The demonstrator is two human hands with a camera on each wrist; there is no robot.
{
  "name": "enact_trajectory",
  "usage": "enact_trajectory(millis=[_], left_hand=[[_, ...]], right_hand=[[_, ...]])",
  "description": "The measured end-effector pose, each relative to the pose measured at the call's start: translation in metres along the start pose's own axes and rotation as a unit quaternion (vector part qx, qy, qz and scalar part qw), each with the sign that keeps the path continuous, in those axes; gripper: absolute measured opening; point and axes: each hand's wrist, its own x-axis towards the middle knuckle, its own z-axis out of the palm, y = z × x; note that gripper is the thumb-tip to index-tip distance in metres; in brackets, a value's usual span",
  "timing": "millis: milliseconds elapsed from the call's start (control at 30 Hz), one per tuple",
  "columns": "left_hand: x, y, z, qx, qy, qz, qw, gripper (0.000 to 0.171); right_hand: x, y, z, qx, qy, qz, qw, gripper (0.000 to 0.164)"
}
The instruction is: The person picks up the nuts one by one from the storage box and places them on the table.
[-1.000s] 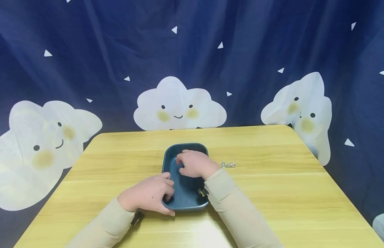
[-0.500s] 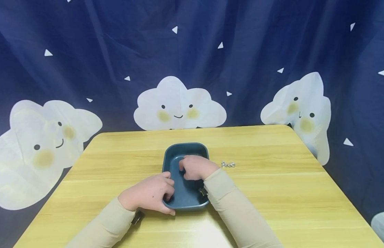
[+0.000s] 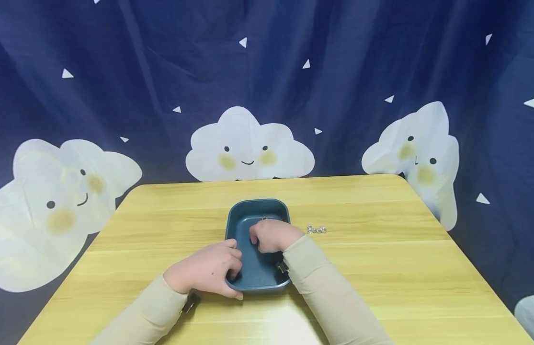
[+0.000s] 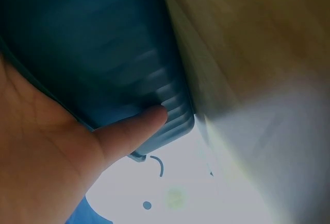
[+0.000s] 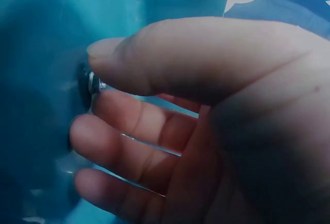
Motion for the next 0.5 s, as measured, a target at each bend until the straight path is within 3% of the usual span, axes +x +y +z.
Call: enact_trajectory(millis=[267,367,500], left_hand=[[-0.0002,-0.0006,0.001,-0.001,0.001,0.005,1.0,0.055],[-0.0001,-0.0007,0.001,-0.001,0.002,0.006,1.0,0.055],[-0.0004,-0.0009,0.0004,0.0,-0.001,0.004,1.0,0.055]], right_hand=[[0.0011,0.0027,0.0043,-0.007,-0.018,0.024,1.0,0.018],[0.0009,0.0038,0.0044,-0.012,-0.017,0.01,1.0,0.018],[0.0016,0.0048,0.0039,-0.021,-0.012,-0.015,1.0,0.033]])
